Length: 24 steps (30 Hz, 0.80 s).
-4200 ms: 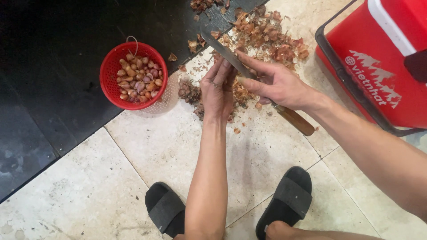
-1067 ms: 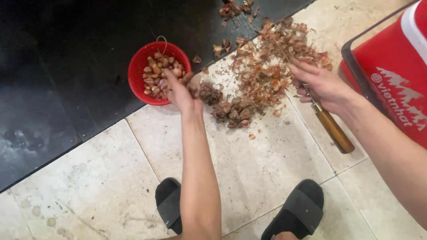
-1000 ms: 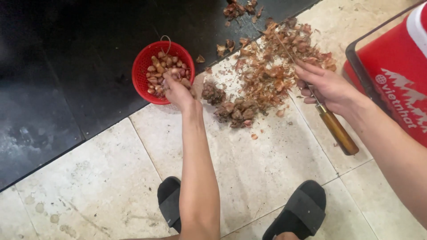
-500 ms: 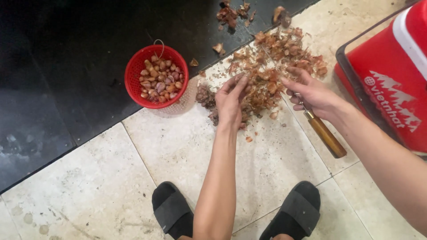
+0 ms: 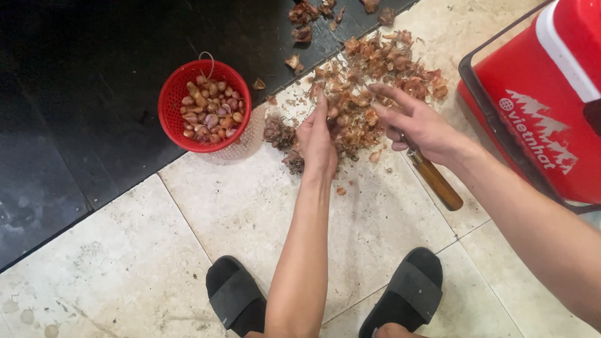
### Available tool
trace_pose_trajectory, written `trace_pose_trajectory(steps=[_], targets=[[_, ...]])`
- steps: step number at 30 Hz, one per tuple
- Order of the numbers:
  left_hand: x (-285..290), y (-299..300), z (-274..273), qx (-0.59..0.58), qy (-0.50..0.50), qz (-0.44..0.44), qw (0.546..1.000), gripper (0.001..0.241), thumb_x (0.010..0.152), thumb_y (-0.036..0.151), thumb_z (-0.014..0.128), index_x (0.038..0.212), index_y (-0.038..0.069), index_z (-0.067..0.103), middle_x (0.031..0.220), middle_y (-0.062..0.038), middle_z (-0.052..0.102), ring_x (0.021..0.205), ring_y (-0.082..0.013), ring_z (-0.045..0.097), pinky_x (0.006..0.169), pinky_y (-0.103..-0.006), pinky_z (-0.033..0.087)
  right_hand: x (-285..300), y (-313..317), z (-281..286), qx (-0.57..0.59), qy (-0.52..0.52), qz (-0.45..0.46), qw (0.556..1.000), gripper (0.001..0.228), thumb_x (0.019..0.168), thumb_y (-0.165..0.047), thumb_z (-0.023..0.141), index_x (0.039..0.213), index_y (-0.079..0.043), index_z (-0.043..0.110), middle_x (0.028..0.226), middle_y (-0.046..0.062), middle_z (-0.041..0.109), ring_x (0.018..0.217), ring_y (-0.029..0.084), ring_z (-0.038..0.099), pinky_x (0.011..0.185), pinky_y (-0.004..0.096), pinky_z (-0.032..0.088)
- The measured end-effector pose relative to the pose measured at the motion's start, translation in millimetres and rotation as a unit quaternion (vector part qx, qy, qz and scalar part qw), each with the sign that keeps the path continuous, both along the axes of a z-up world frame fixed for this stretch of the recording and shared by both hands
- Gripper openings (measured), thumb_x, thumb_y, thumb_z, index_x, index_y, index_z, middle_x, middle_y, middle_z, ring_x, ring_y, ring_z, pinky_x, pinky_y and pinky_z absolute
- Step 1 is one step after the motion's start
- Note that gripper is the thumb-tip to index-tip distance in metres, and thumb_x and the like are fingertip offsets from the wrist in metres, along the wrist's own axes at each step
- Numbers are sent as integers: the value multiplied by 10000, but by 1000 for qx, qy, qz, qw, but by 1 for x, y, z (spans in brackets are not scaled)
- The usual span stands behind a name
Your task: Peeling shallots on the floor using a small kitchen knife to remove the skin and trim the ends.
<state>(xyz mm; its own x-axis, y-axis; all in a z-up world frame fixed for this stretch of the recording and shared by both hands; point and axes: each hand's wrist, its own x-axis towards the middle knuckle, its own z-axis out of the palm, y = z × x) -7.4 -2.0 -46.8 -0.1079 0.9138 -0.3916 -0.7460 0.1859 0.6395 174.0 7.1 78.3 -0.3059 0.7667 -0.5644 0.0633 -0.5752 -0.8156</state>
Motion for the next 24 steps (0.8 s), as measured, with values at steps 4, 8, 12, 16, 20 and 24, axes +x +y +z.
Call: trace_pose_trajectory(steps=[4, 8, 12, 16, 20, 24], targets=[[0, 3, 31, 13, -61, -9, 998, 317, 1007, 264, 642, 1164, -8, 689, 1039, -128, 736, 929, -181, 723, 846, -281, 620, -8, -4, 6, 32, -21, 37, 999, 672, 960, -326, 645, 1579, -234, 402, 748, -53, 432, 607, 59, 384, 500, 238, 348], [1, 2, 35, 28, -88, -6, 996, 273, 1007, 129, 634, 1245, 1, 674, 1166, -141, 735, 1074, -209, 720, 997, -335, 596, -13, -7, 8, 63, -12, 74, 995, 765, 941, -341, 656, 1627, -261, 327, 748, -48, 419, 614, 62, 403, 503, 242, 372], [7, 1, 31, 33, -61, 4, 998, 279, 1042, 85, 625, 1293, -28, 665, 1184, -145, 725, 1057, -214, 699, 977, -354, 575, -18, -9, 8, 92, -39, 108, 989, 853, 917, -371, 677, 1659, -300, 263, 840, -51, 466, 645, 56, 432, 523, 239, 417], [11, 1, 33, 43, -59, 20, 997, 293, 1016, 75, 626, 1291, -21, 658, 1185, -134, 725, 1064, -207, 703, 968, -347, 578, -21, -12, 14, 124, -58, 121, 983, 857, 917, -377, 678, 1657, -298, 253, 906, -46, 535, 712, 32, 475, 545, 213, 430], [12, 1, 34, 65, -54, 11, 996, 306, 1009, 69, 631, 1285, -59, 657, 1209, -142, 720, 1099, -217, 703, 995, -338, 577, -20, -12, 16, 148, -66, 113, 980, 848, 925, -375, 684, 1653, -303, 255, 918, -51, 547, 726, 23, 493, 565, 202, 462], [12, 1, 44, 72, -33, 9, 997, 316, 1005, 35, 649, 1299, -80, 654, 1219, -157, 720, 1106, -229, 705, 997, -334, 577, -20, -9, 19, 135, -87, 81, 984, 791, 925, -370, 694, 1635, -279, 357, 873, -50, 559, 687, 31, 467, 548, 218, 441]])
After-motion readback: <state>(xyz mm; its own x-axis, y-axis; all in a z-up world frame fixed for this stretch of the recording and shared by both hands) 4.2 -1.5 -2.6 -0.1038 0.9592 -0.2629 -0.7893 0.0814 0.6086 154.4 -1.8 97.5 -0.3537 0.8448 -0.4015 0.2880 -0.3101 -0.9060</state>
